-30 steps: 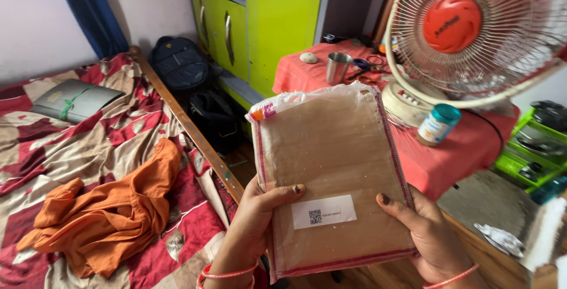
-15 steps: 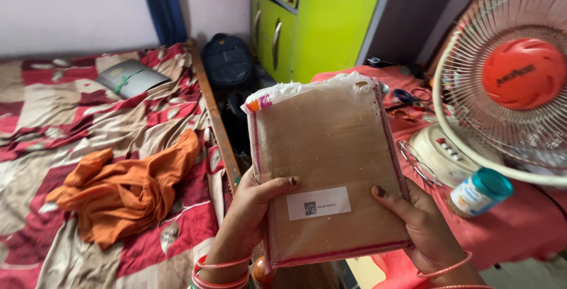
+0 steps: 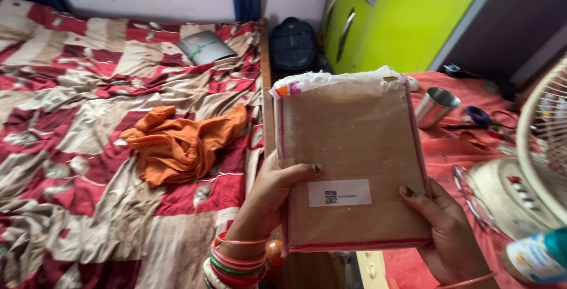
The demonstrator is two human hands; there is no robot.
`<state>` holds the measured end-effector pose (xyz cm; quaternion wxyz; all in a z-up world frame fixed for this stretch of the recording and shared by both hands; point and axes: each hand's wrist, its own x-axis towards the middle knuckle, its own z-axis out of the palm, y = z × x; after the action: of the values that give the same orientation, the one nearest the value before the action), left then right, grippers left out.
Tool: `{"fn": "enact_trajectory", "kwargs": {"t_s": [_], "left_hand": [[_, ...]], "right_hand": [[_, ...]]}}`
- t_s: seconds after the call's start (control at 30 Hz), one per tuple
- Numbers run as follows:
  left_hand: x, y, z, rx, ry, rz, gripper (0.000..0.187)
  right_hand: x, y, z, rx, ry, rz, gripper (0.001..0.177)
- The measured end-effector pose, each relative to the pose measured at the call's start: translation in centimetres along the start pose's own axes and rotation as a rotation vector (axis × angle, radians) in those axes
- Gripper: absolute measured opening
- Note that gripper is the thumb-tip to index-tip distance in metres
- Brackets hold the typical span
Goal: The person places a parcel and a large wooden file into a drawer and then turns a key to lock it.
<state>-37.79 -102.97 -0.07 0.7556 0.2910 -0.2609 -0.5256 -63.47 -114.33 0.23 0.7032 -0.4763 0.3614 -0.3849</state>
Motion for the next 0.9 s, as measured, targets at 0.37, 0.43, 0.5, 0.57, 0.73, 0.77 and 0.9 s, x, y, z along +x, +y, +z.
{"fn": "enact_trajectory", "kwargs": {"t_s": [0.37, 0.43, 0.5, 0.57, 0.73, 0.77, 0.9], "left_hand": [[4.0, 2.7, -1.3, 0.027, -0.046, 0.079, 0.050], [5.1, 3.3, -1.7, 0.025, -0.055, 0.088, 0.051], [6.1, 3.9, -2.2, 0.014, -0.049, 0.076, 0.053], [6.8, 4.5, -3.0, 0.004, -0.057, 0.086, 0.053], [8.6, 6.2, -4.5, 0.045, -0.037, 0.141, 0.054], [8.8, 6.5, -4.8, 0.051, -0.040, 0.153, 0.054], [9.3, 7.8, -6.1, 0.046, -0.044, 0.177, 0.054]], "right_hand": [[5.4, 0.5, 0.8, -0.027, -0.028, -0.130, 0.038], [6.8, 0.3, 1.1, -0.075, 0.014, -0.137, 0.036], [8.3, 0.3, 1.4, -0.056, -0.068, -0.163, 0.038], [9.7, 0.6, 1.6, -0.039, -0.089, -0.161, 0.037], [12.8, 0.8, 3.8, -0.051, -0.054, -0.092, 0.034], [13.2, 0.8, 4.5, -0.046, -0.094, -0.107, 0.034], [14.4, 0.7, 6.6, -0.028, -0.124, -0.111, 0.034]]}}
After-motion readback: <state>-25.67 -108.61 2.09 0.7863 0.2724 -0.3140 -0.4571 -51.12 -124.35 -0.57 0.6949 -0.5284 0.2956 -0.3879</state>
